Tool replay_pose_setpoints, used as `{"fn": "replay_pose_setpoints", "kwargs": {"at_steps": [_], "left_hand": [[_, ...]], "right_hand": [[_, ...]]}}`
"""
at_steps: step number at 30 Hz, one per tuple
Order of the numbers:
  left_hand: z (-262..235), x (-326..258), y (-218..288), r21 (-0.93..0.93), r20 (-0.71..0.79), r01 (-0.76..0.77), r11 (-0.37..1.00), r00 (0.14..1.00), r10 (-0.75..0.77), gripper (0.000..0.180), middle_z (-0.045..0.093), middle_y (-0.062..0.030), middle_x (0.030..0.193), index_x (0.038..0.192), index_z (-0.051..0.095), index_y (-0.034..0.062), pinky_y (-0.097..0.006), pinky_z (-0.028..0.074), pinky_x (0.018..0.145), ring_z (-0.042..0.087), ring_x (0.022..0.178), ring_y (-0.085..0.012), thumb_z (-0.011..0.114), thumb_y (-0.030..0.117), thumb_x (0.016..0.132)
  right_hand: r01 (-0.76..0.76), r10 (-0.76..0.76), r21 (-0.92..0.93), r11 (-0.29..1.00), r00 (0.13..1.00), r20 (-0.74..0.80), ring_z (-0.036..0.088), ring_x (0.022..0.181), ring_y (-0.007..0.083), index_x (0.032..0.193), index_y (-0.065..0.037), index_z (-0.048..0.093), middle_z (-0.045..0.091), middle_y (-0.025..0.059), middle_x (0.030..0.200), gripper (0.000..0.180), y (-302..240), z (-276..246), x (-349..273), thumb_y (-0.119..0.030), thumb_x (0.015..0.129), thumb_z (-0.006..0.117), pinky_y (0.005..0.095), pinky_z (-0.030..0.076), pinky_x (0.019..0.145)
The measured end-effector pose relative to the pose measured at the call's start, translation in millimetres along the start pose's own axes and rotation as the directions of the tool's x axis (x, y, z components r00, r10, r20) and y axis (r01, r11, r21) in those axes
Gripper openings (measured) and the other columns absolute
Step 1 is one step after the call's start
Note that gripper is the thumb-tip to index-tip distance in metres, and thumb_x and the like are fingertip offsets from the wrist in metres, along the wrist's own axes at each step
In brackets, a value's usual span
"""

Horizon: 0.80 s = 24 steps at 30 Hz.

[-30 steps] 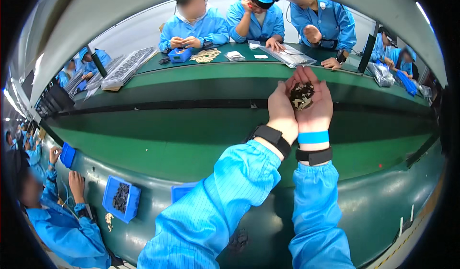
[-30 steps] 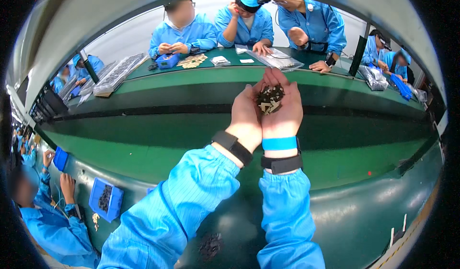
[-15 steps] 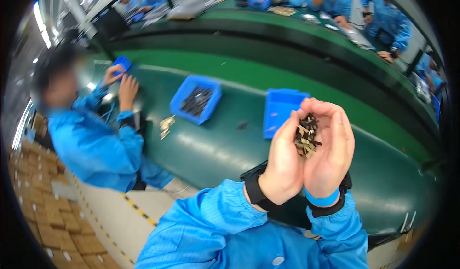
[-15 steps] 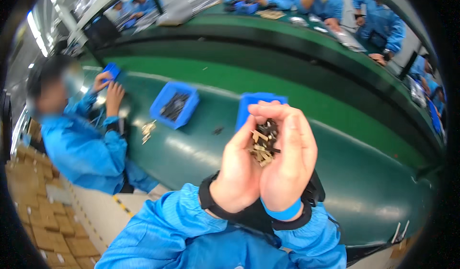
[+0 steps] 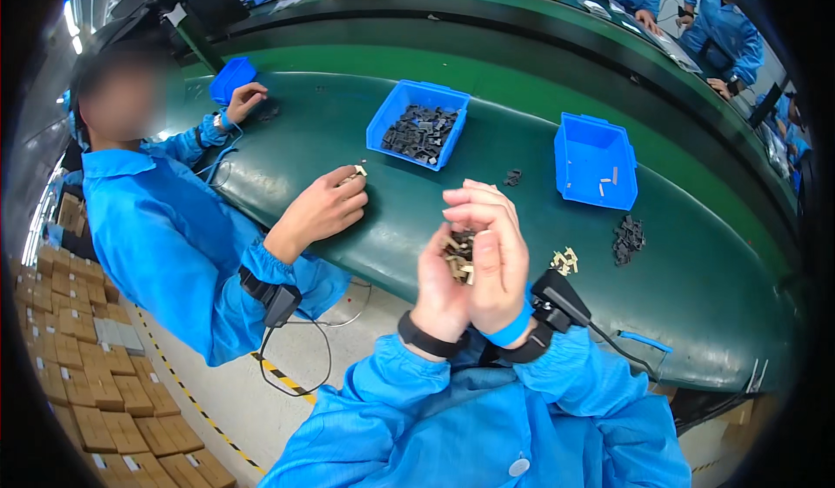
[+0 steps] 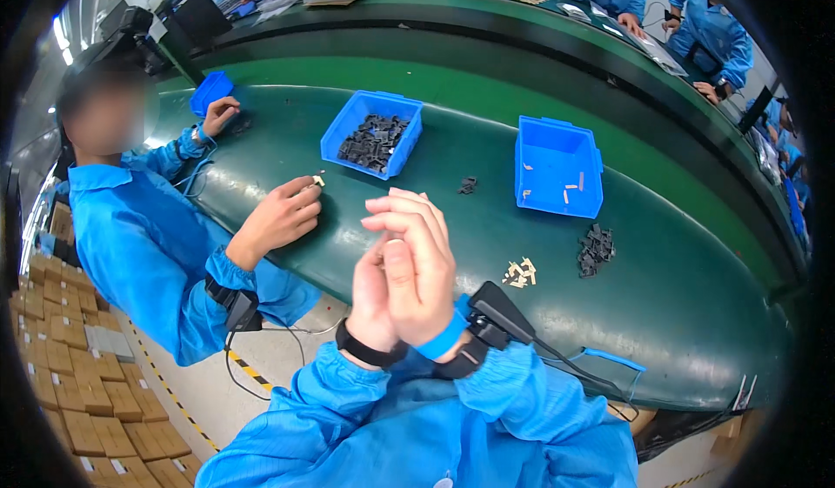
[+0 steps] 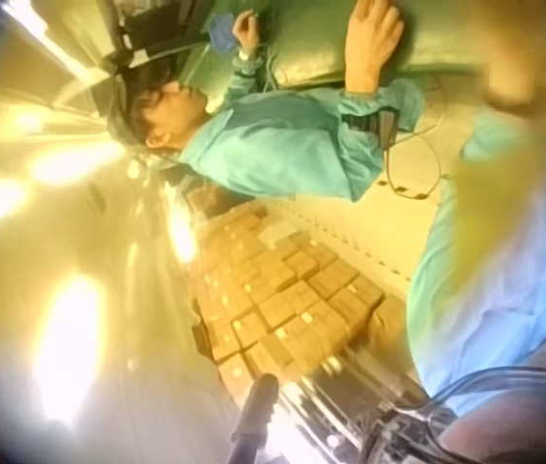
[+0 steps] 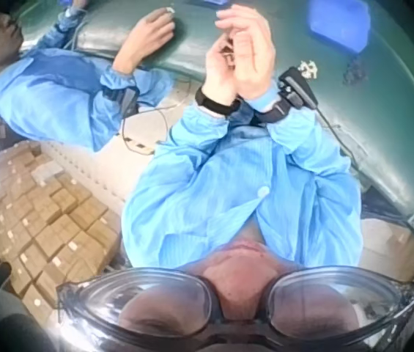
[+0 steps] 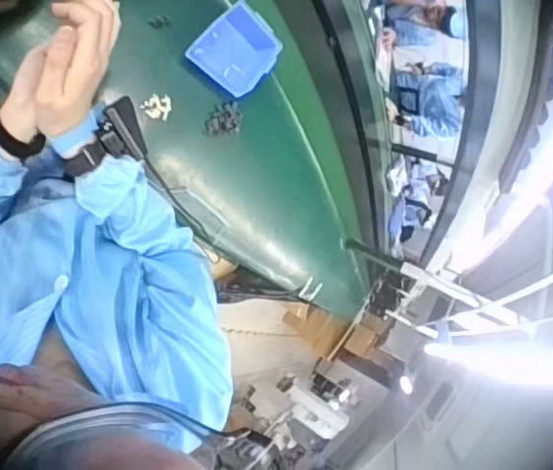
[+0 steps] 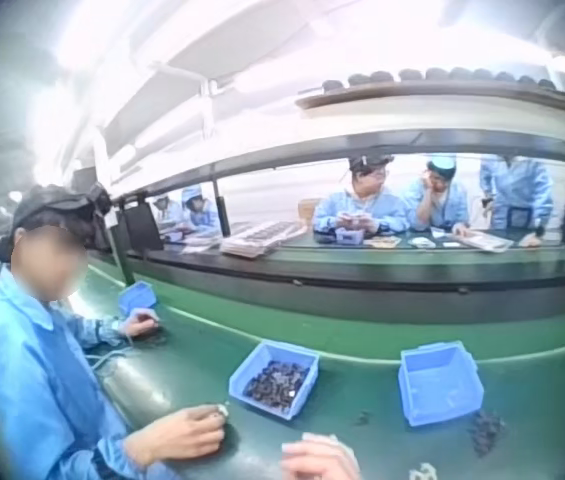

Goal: Manually assemble small plastic and metal components at a factory workbench.

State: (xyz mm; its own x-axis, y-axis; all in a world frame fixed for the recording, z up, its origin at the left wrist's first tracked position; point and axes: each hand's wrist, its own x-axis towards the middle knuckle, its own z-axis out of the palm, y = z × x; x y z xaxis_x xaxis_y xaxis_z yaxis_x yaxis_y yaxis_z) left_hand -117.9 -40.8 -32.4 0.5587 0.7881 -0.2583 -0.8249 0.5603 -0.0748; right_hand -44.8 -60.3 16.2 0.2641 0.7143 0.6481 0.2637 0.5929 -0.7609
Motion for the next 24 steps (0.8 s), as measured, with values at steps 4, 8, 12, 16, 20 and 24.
{"fn": "replay_pose_setpoints", "kwargs": {"at_steps": [4, 8, 12, 16, 20, 24], "left_hand": [[-7, 14, 37, -0.053, -0.037, 0.010, 0.999, 0.999, -0.012, 0.022, 0.061, -0.0056, 0.091, 0.101, 0.057, 0.0048, -0.024, 0.043, 0.057, 0.055, 0.071, -0.0118, 0.047, 0.025, 0.097], [2, 32, 73, -0.112, 0.000, 0.025, 0.993, 1.000, -0.025, 0.021, 0.061, -0.0056, 0.085, 0.096, 0.058, 0.0052, -0.020, 0.032, 0.042, 0.043, 0.054, -0.0072, 0.049, 0.024, 0.096], [11, 41, 104, 0.093, -0.060, -0.007, 0.996, 0.998, 0.013, 0.024, 0.056, -0.0039, 0.076, 0.090, 0.057, 0.0064, -0.020, 0.029, 0.038, 0.040, 0.049, -0.0068, 0.049, 0.028, 0.098], [6, 60, 124, 0.424, -0.119, -0.052, 0.904, 0.986, 0.113, 0.025, 0.054, -0.0025, 0.073, 0.086, 0.055, 0.0081, -0.017, 0.025, 0.034, 0.037, 0.045, -0.0043, 0.049, 0.030, 0.098], [14, 66, 120, 0.803, -0.056, -0.163, 0.574, 0.937, 0.345, 0.026, 0.052, -0.0006, 0.069, 0.083, 0.054, 0.0082, -0.016, 0.024, 0.035, 0.035, 0.044, -0.0027, 0.049, 0.029, 0.098], [27, 69, 107, 0.968, 0.177, -0.242, 0.068, 0.847, 0.501, 0.029, 0.051, -0.0005, 0.065, 0.079, 0.052, 0.0049, -0.019, 0.029, 0.039, 0.040, 0.048, -0.0043, 0.048, 0.025, 0.099]], "right_hand": [[-0.058, 0.059, 0.022, 0.998, 0.996, -0.067, 0.051, 0.113, 0.0289, 0.099, 0.002, 0.057, 0.058, 0.0169, 0.111, 0.043, 0, 1, 1, -0.033, 0.100, 0.033, 0.0384, 0.036, 0.099], [-0.202, 0.214, 0.116, 0.972, 0.972, -0.102, 0.056, 0.100, 0.0229, 0.096, 0.002, 0.057, 0.059, 0.0151, 0.100, 0.033, 3, -23, 0, -0.023, 0.100, 0.035, 0.0334, 0.041, 0.091], [-0.320, 0.333, 0.143, 0.937, 0.939, -0.082, 0.059, 0.090, 0.0176, 0.095, 0.001, 0.058, 0.061, 0.0107, 0.091, 0.027, -2, -61, -4, -0.015, 0.099, 0.038, 0.0300, 0.044, 0.083], [-0.409, 0.419, 0.095, 0.908, 0.895, -0.154, 0.059, 0.080, 0.0167, 0.090, 0.003, 0.056, 0.060, 0.0110, 0.085, 0.034, 3, -101, -16, -0.023, 0.101, 0.037, 0.0295, 0.046, 0.077], [-0.459, 0.455, 0.039, 0.888, 0.862, -0.223, 0.058, 0.078, 0.0161, 0.089, 0.003, 0.056, 0.059, 0.0096, 0.084, 0.033, 10, -139, -24, -0.022, 0.101, 0.037, 0.0287, 0.046, 0.076], [-0.443, 0.417, -0.010, 0.897, 0.852, -0.317, 0.058, 0.078, 0.0155, 0.089, 0.001, 0.056, 0.059, 0.0082, 0.081, 0.034, 21, -170, -26, -0.023, 0.101, 0.037, 0.0291, 0.045, 0.076]]}}
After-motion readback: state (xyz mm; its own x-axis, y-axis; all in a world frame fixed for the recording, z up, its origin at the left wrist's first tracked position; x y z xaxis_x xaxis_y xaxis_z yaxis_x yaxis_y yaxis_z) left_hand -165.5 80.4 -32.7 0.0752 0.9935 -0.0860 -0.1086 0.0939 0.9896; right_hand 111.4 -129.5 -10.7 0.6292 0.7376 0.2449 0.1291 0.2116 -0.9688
